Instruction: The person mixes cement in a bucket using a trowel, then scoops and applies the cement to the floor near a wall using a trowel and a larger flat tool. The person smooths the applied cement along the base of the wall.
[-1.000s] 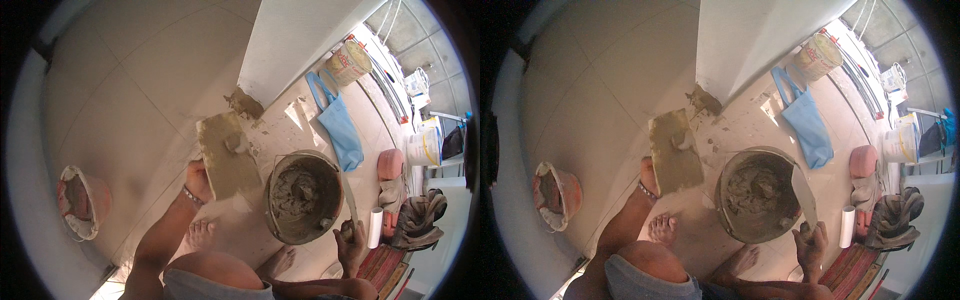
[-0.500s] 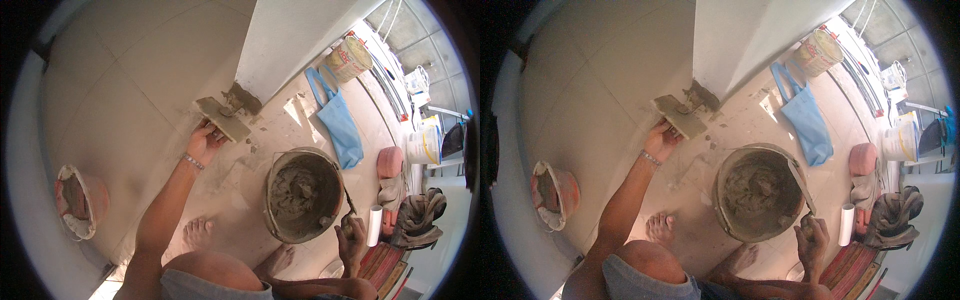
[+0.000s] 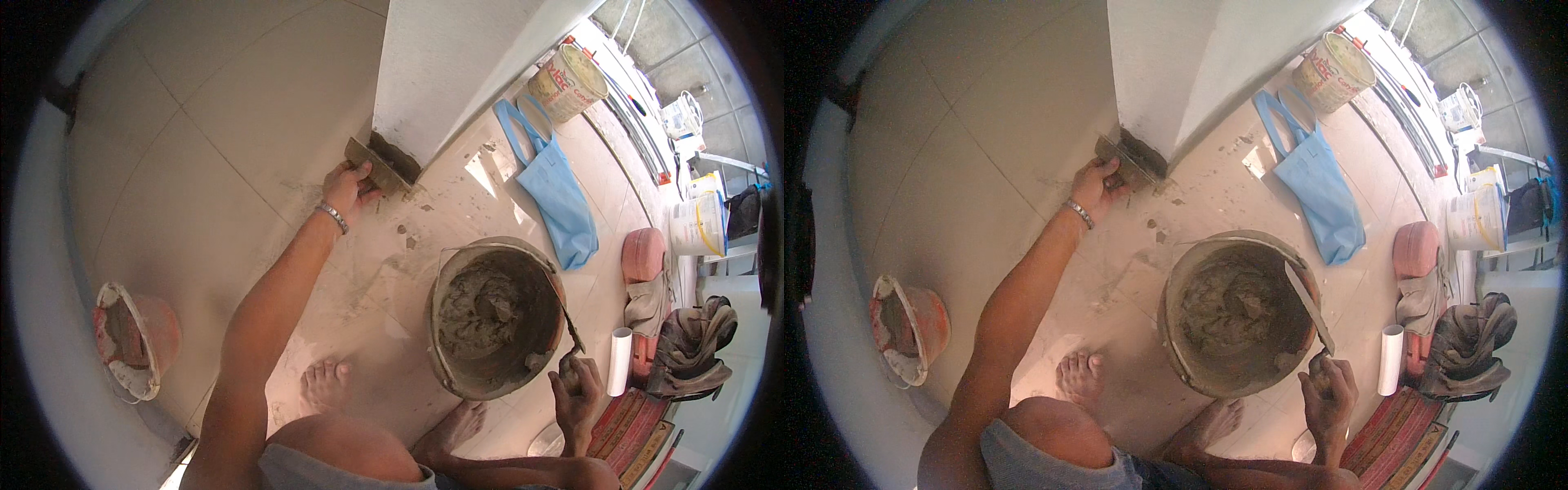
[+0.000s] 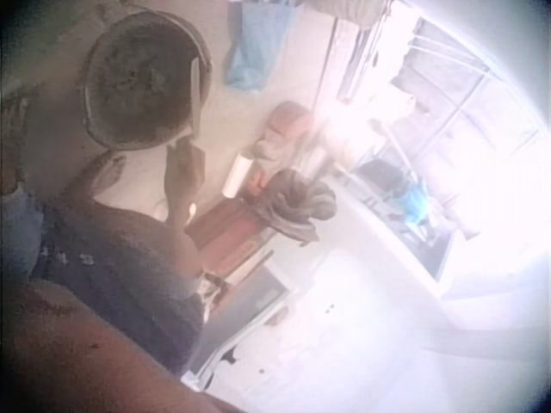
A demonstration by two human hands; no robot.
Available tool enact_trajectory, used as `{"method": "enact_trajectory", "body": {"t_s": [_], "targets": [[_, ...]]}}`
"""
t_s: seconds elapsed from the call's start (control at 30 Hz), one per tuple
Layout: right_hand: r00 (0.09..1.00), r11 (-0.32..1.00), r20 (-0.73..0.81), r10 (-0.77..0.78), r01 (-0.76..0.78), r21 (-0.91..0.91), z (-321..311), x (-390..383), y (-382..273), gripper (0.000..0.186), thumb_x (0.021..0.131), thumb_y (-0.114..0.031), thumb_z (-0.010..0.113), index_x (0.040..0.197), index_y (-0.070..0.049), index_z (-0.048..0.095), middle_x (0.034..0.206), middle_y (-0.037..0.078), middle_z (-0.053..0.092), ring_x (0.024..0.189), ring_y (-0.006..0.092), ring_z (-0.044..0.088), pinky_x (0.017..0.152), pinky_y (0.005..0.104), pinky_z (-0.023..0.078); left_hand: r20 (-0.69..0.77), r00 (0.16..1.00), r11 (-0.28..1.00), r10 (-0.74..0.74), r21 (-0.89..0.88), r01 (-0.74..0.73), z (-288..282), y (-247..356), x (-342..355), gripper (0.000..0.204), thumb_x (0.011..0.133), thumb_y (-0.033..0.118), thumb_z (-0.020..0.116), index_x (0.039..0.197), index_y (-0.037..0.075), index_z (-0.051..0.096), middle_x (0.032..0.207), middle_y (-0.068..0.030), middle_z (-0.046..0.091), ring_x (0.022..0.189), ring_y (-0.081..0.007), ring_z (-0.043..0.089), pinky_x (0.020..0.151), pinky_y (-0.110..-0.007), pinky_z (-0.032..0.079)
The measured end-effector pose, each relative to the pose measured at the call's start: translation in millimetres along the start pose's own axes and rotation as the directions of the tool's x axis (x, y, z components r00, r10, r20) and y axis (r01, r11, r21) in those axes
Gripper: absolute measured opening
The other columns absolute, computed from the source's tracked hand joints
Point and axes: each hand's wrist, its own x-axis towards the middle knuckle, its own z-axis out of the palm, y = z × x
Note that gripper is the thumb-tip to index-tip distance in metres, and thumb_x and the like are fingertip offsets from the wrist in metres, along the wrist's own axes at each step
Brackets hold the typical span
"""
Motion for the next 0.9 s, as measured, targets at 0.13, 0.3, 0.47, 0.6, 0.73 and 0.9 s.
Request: {"method": "enact_trajectory", "body": {"t_s": [0.13, 0.3, 0.47, 0.6, 0.73, 0.9], "targets": [[1.000, 1.000, 0.009, -0.012, 0.012, -0.017, -3, 3, -3, 0.042, 0.069, 0.004, 0.081, 0.107, 0.004, 0.064, 0.096, 0.017, 0.064, 0.082, 0.0287, 0.065, 0.071, 0.0361, 0.052, 0.007, 1.000, 0.997, -0.001, 0.076, 0.001, 16, 9, 5, 0.023, 0.095, 0.016, 0.066, 0.115, 0.006, 0.059, 0.107, -0.0079, 0.065, 0.095, -0.0214, 0.064, 0.077, -0.037, 0.059], [0.999, 0.999, -0.012, -0.050, 0.050, -0.015, 0, 6, -5, 0.040, 0.071, 0.003, 0.081, 0.106, 0.004, 0.062, 0.095, 0.016, 0.063, 0.082, 0.0277, 0.063, 0.071, 0.0345, 0.051, -0.001, 1.000, 1.000, -0.012, 0.018, 0.012, 19, 21, 7, 0.025, 0.094, 0.016, 0.067, 0.114, 0.004, 0.059, 0.103, -0.0072, 0.064, 0.088, -0.0198, 0.062, 0.076, -0.034, 0.059], [1.000, 1.000, 0.010, -0.024, 0.024, 0.006, -5, 1, -2, 0.038, 0.071, 0.003, 0.080, 0.105, 0.003, 0.062, 0.094, 0.015, 0.063, 0.081, 0.0263, 0.063, 0.068, 0.0339, 0.051, 0.186, 0.951, 0.956, 0.245, -0.211, -0.205, 2, 54, -30, 0.010, 0.096, 0.014, 0.062, 0.102, 0.005, 0.061, 0.095, -0.0048, 0.063, 0.081, -0.0168, 0.061, 0.074, -0.035, 0.059], [1.000, 0.999, -0.002, 0.009, -0.009, 0.043, -8, 2, -1, 0.033, 0.072, 0.002, 0.080, 0.101, 0.004, 0.063, 0.090, 0.014, 0.062, 0.079, 0.0255, 0.063, 0.067, 0.0334, 0.050, 0.223, 0.935, 0.952, 0.274, -0.205, -0.230, -35, 75, -65, 0.015, 0.097, 0.012, 0.056, 0.111, 0.006, 0.059, 0.101, -0.0056, 0.063, 0.087, -0.0168, 0.062, 0.079, -0.034, 0.057], [0.999, 1.000, 0.043, 0.008, -0.009, 0.018, -10, 0, 6, 0.030, 0.075, -0.006, 0.081, 0.098, 0.004, 0.064, 0.083, 0.016, 0.064, 0.074, 0.0258, 0.064, 0.066, 0.0348, 0.050, 0.135, 0.976, 0.976, 0.172, -0.159, -0.150, -59, 60, -85, 0.033, 0.096, 0.012, 0.048, 0.127, 0.003, 0.054, 0.113, -0.0091, 0.063, 0.101, -0.0212, 0.063, 0.090, -0.038, 0.055], [0.943, 0.997, 0.324, 0.077, -0.077, -0.013, -24, 21, -19, 0.026, 0.083, -0.018, 0.077, 0.096, 0.002, 0.065, 0.079, 0.019, 0.067, 0.072, 0.0313, 0.068, 0.066, 0.0377, 0.052, 0.104, 0.992, 0.938, 0.066, -0.344, -0.026, -84, 25, -105, 0.049, 0.088, 0.016, 0.045, 0.133, -0.001, 0.051, 0.125, -0.0156, 0.061, 0.115, -0.0288, 0.061, 0.102, -0.046, 0.049]]}}
